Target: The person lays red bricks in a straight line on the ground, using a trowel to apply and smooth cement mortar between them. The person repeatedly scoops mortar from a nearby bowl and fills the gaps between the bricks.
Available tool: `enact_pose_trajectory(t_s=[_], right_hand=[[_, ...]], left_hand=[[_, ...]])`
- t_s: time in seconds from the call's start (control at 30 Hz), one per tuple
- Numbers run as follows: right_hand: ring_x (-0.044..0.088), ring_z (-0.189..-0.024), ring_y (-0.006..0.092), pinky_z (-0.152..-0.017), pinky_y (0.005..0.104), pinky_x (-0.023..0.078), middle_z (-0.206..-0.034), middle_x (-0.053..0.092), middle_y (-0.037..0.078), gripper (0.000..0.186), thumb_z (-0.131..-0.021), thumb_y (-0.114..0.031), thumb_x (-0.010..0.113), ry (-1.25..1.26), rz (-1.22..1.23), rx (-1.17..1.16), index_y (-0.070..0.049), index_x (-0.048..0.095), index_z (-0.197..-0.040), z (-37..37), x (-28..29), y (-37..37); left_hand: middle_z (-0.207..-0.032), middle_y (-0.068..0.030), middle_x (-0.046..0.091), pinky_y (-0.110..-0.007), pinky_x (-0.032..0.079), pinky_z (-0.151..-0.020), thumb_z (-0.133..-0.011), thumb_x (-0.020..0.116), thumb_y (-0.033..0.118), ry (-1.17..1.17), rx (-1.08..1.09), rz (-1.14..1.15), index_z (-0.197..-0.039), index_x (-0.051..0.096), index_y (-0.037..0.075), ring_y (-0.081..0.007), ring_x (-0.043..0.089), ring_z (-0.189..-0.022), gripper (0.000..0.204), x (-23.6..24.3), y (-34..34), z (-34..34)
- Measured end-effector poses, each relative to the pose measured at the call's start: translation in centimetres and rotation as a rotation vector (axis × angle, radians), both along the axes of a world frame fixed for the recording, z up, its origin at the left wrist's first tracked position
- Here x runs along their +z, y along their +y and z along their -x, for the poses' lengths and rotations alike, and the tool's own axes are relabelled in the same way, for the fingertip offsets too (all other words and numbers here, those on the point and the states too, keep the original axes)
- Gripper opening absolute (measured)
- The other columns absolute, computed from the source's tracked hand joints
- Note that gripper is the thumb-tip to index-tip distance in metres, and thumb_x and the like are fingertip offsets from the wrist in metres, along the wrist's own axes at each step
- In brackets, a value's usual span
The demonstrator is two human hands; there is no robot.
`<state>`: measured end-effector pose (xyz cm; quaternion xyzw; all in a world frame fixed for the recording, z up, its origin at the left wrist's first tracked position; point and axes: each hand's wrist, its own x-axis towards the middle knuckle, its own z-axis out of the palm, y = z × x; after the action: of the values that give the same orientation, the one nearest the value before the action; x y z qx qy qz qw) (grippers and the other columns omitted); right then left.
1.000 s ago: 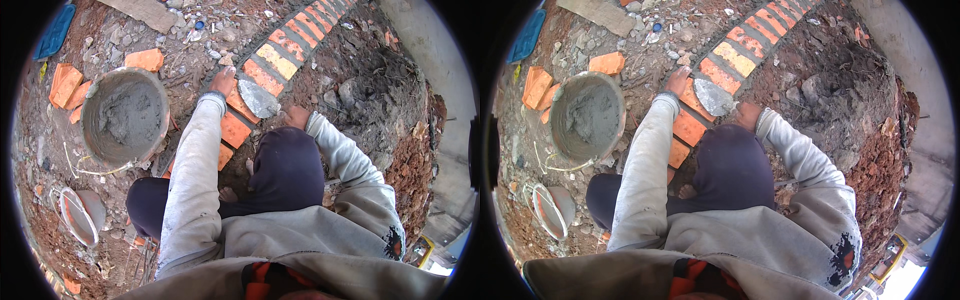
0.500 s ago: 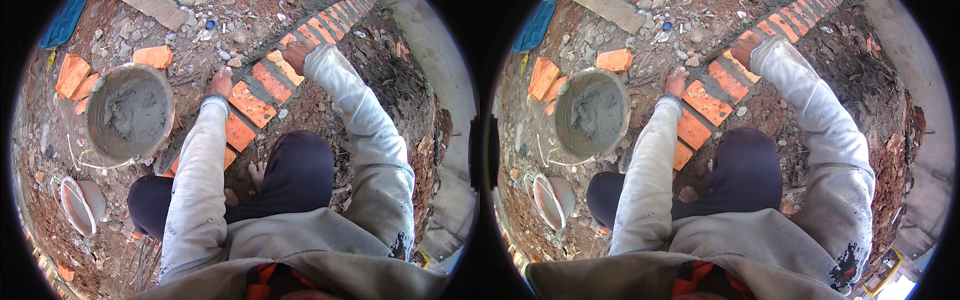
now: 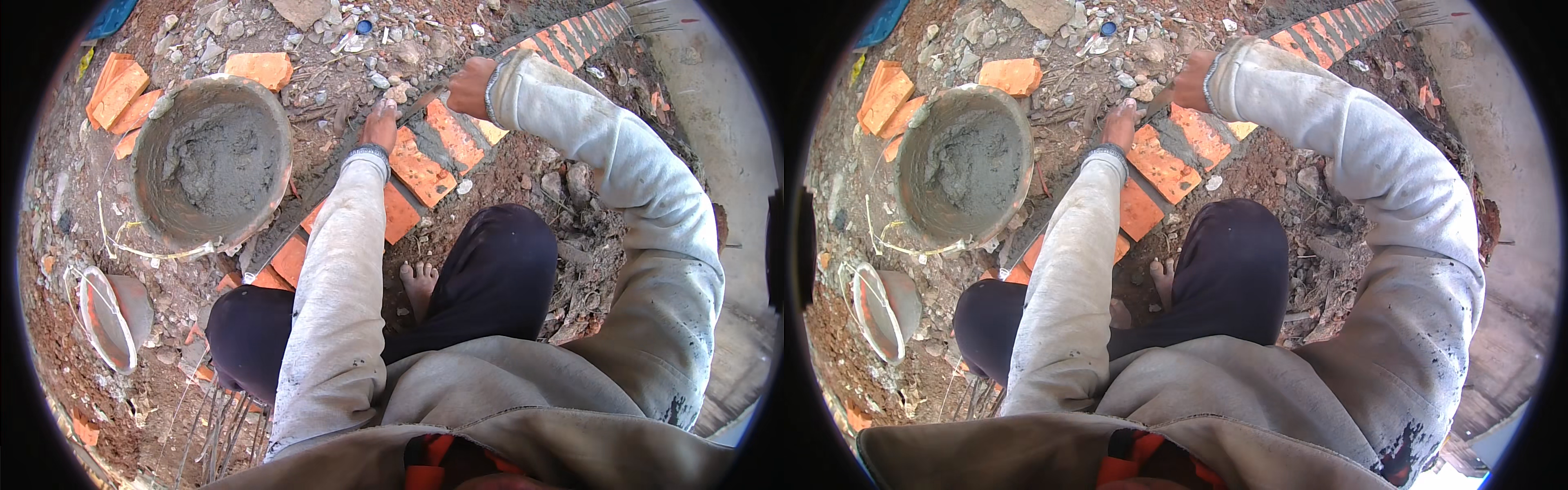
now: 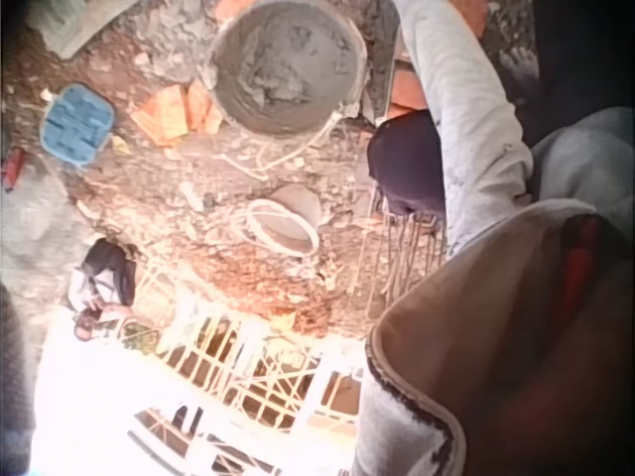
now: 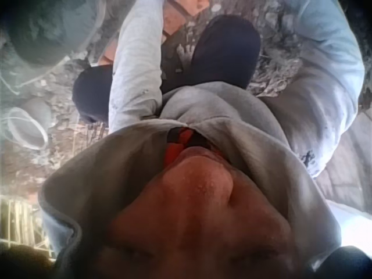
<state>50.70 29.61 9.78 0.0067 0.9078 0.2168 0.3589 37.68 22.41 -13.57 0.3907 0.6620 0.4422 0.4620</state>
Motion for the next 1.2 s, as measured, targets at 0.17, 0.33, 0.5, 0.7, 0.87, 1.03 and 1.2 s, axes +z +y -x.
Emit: enact_pose_trajectory(t_s=[0.17,0.33,0.5,0.7,0.87,1.03,1.2], right_hand=[[0.066,-0.080,0.0217,-0.059,0.0311,0.054,-0.087,0.065,0.013,0.012,-0.075,-0.011,0.064,-0.007,-0.046,-0.065,-0.005,0.069,-0.084,-5.9,-1.5,1.8],[0.065,-0.078,0.0234,-0.063,0.0334,0.055,-0.100,0.061,0.014,0.025,-0.082,-0.009,0.058,0.046,-0.166,-0.117,-0.001,0.062,-0.106,-5.5,1.7,2.4],[0.062,-0.071,0.0396,-0.067,0.0458,0.051,-0.081,0.062,0.024,0.043,-0.085,-0.037,0.054,0.434,0.484,-0.839,0.002,0.054,-0.105,-13.9,-0.2,-2.8],[0.063,-0.078,0.0433,-0.076,0.0496,0.050,-0.075,0.062,0.027,0.030,-0.086,-0.023,0.051,0.413,0.472,-1.054,0.001,0.059,-0.102,-15.9,-7.6,-4.7],[0.065,-0.067,0.0358,-0.069,0.0447,0.052,-0.069,0.063,0.024,0.038,-0.091,-0.032,0.048,0.558,0.649,-1.200,0.002,0.062,-0.101,-17.3,-9.7,-4.4],[0.066,-0.063,0.0277,-0.070,0.0437,0.053,-0.074,0.065,0.020,0.042,-0.092,-0.034,0.047,0.550,0.861,-1.268,0.003,0.062,-0.105,-16.9,-12.6,-5.4],[0.065,-0.079,0.0372,-0.078,0.0469,0.050,-0.084,0.066,0.026,0.043,-0.090,-0.035,0.049,0.685,0.950,-1.205,0.004,0.065,-0.095,-12.4,-11.1,-9.8]], left_hand=[[-0.135,-0.0157,0.050,-0.035,0.032,-0.103,-0.096,0.035,0.042,0.009,-0.118,0.189,-0.130,0.047,-0.001,-0.0307,0.046,-0.124,0.056,5.4,-0.6,-0.4],[-0.130,-0.0151,0.054,-0.034,0.032,-0.104,-0.096,0.035,0.041,0.003,-0.133,0.119,-0.132,0.045,-0.001,-0.0303,0.047,-0.123,0.056,2.4,-0.9,0.7],[-0.121,-0.0144,0.061,-0.034,0.031,-0.104,-0.098,0.032,0.040,-0.103,-0.171,0.042,-0.134,0.043,-0.001,-0.0272,0.050,-0.121,0.056,2.5,-0.2,0.0],[-0.125,-0.0176,0.057,-0.031,0.029,-0.106,-0.097,0.033,0.043,-0.297,-0.263,-0.044,-0.140,0.032,-0.005,-0.0234,0.047,-0.124,0.064,0.5,1.8,-1.3],[-0.132,-0.0216,0.050,-0.035,0.032,-0.105,-0.098,0.029,0.043,-0.179,-0.306,-0.036,-0.134,0.041,-0.005,-0.0321,0.045,-0.125,0.061,-0.9,2.8,-0.7],[-0.134,-0.0216,0.048,-0.035,0.033,-0.104,-0.098,0.030,0.042,-0.180,-0.343,0.005,-0.135,0.040,-0.005,-0.0307,0.049,-0.123,0.061,1.2,2.1,-0.2],[-0.134,-0.0202,0.048,-0.033,0.035,-0.103,-0.099,0.031,0.037,0.015,-0.437,-0.107,-0.134,0.041,-0.005,-0.0292,0.051,-0.121,0.056,1.1,1.1,1.3]])
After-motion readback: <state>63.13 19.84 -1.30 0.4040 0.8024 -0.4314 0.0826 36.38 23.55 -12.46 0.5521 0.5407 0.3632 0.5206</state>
